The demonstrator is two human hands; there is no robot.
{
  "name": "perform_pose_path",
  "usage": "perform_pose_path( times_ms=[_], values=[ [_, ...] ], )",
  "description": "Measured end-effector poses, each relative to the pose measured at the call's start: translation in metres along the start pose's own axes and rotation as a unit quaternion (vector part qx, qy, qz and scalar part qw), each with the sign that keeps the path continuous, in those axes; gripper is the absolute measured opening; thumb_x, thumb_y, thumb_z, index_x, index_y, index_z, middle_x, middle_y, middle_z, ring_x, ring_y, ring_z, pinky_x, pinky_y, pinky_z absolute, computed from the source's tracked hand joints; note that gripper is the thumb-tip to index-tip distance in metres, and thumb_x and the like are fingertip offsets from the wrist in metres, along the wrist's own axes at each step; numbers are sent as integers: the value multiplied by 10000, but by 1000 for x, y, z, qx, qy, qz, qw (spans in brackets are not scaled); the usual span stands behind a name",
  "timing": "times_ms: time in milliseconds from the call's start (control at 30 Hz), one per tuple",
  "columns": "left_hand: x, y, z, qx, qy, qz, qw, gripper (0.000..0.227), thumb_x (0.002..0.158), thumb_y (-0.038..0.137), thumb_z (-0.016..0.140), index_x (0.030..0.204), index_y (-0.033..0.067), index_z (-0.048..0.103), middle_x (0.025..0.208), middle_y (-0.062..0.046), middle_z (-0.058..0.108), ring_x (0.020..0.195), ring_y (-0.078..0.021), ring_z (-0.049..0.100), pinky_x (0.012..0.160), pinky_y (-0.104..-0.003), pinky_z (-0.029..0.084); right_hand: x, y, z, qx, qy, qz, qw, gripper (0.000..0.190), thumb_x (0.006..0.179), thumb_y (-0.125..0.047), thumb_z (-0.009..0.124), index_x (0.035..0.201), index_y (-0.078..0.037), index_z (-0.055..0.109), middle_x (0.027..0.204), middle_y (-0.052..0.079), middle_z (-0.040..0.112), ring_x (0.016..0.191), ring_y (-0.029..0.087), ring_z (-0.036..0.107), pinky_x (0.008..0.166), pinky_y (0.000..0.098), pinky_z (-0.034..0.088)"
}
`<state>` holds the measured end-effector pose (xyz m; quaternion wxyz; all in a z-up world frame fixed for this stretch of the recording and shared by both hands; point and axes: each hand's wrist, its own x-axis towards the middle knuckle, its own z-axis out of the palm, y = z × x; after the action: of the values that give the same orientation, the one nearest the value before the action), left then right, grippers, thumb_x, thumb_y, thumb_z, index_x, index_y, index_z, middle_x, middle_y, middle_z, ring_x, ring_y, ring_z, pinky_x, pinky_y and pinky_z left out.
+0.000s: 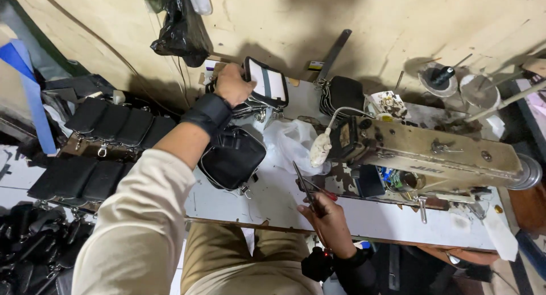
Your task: Trimming excess material and loose threads from leather pouches using scissors
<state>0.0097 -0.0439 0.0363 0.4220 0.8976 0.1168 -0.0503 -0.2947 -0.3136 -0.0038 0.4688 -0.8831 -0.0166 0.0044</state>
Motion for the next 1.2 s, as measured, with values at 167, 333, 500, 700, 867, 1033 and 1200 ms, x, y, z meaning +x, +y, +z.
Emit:
perform_pose_path(
  times_ms=[167, 333, 500, 700, 867, 1033, 1200],
  values=[
    [-104, 10, -50, -307, -65, 157, 936, 96, 939, 65, 686, 1032, 53, 665, 985, -78, 716, 850, -163, 716, 691, -260, 676, 0, 0, -9, 57, -1, -9, 998, 182, 889, -221, 781, 985, -93, 694, 856, -13, 687, 812, 70, 597, 738, 256, 480],
    [-193, -30, -85, -377, -67, 229, 895, 245, 965, 5, 630, 1202, 65, 611, 1017, -49, 655, 884, -133, 675, 705, -246, 650, 8, -27, -9, 117, -13, -52, 992, 305, 930, -161, 720, 1210, -40, 699, 833, -19, 700, 817, 71, 637, 789, 292, 512],
    [-241, -81, -72, -470, -98, 224, 848, 230, 927, -41, 617, 1156, -18, 609, 938, -126, 760, 781, -110, 669, 726, -329, 629, 31, -72, 18, 190, 31, -135, 972, 101, 974, -177, 704, 971, -76, 693, 659, 65, 677, 573, 134, 591, 585, 294, 524],
    [-264, -107, -69, -455, -100, 247, 849, 274, 873, -85, 680, 1127, -5, 617, 924, -161, 775, 811, -114, 644, 726, -300, 606, 46, -88, 41, 241, 59, -167, 954, 220, 901, -95, 805, 879, -30, 596, 524, 67, 580, 399, 122, 546, 445, 262, 475],
    [-267, -91, -80, -452, -51, 254, 854, 316, 865, -75, 705, 1169, -51, 623, 912, -213, 767, 781, -193, 708, 722, -330, 613, 53, -62, 44, 213, 52, -173, 960, 229, 882, -85, 827, 868, -29, 606, 530, 60, 589, 425, 103, 567, 458, 231, 468],
    [-272, -74, -78, -462, -22, 221, 859, 319, 827, -28, 768, 1123, -49, 650, 878, -152, 742, 786, -181, 688, 694, -305, 609, 48, -74, 40, 206, 53, -171, 962, 210, 866, -91, 834, 903, -7, 645, 550, 84, 606, 428, 122, 579, 456, 243, 479],
    [-268, -73, -75, -472, -17, 193, 860, 288, 832, 13, 785, 1093, -38, 674, 848, -156, 729, 749, -189, 695, 653, -310, 631, 53, -68, 38, 214, 41, -164, 962, 191, 873, -72, 824, 906, -1, 650, 581, 99, 622, 443, 131, 592, 454, 263, 492]
  ],
)
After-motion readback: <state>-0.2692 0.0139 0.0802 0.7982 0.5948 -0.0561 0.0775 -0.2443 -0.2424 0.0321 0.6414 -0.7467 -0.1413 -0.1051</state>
